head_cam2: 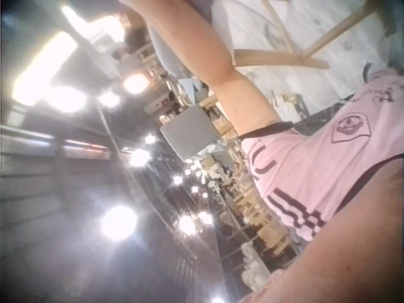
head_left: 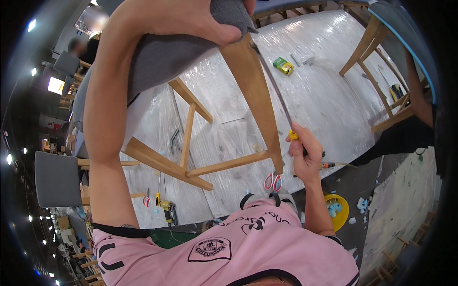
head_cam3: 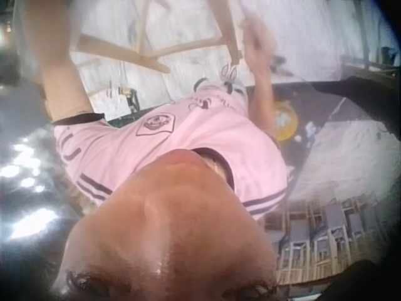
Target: The person upholsters a wooden chair by stretching gray fabric over the seat, securing it with a staple gun, trimming excess fabric with scissors, and tucking edges with a screwdriver. The person repeats these steps on multiple chairs in a workshop setting.
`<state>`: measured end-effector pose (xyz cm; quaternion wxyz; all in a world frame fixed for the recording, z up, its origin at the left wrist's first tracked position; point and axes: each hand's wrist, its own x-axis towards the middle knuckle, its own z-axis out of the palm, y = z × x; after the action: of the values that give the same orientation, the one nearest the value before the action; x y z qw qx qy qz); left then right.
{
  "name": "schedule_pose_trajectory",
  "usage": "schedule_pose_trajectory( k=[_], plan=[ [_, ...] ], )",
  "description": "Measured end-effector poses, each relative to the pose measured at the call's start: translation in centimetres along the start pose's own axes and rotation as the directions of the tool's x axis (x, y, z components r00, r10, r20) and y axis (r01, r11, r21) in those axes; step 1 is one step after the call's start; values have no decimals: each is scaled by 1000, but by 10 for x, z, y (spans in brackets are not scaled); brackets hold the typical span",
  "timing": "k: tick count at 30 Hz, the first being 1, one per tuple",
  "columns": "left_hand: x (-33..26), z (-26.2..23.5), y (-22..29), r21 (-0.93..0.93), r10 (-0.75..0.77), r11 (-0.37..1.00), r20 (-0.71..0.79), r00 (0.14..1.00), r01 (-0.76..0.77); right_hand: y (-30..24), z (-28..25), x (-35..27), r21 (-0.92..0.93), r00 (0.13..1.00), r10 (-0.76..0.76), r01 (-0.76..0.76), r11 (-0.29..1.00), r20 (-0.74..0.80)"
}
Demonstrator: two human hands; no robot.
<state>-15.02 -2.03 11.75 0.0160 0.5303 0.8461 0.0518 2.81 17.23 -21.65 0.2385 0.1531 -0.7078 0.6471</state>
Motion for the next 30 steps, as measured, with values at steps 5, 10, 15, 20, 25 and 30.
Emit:
schedule_pose_trajectory(
  k=[5,10,15,20,25,30],
  plan=[
    [-3,-2,3,-55,-74,996,-38,997,72,-21,-4,15,-84,998,-51,53,995,23],
    [0,0,-15,-142,-98,986,-59,993,89,-24,-1,24,-120,999,-39,41,992,24],
    [0,-6,-16,-139,-149,979,-6,989,146,-32,4,31,-205,1000,-11,9,979,-8],
    [-3,-5,-17,-147,-24,989,-28,999,19,-30,6,28,-218,1000,-5,5,976,0],
    [3,-2,-23,-232,-65,970,17,998,67,-34,11,34,-177,999,-25,18,984,-35],
    [0,-8,-20,-255,-7,967,48,999,19,-7,17,44,-52,992,-125,124,991,-6]
  ],
)
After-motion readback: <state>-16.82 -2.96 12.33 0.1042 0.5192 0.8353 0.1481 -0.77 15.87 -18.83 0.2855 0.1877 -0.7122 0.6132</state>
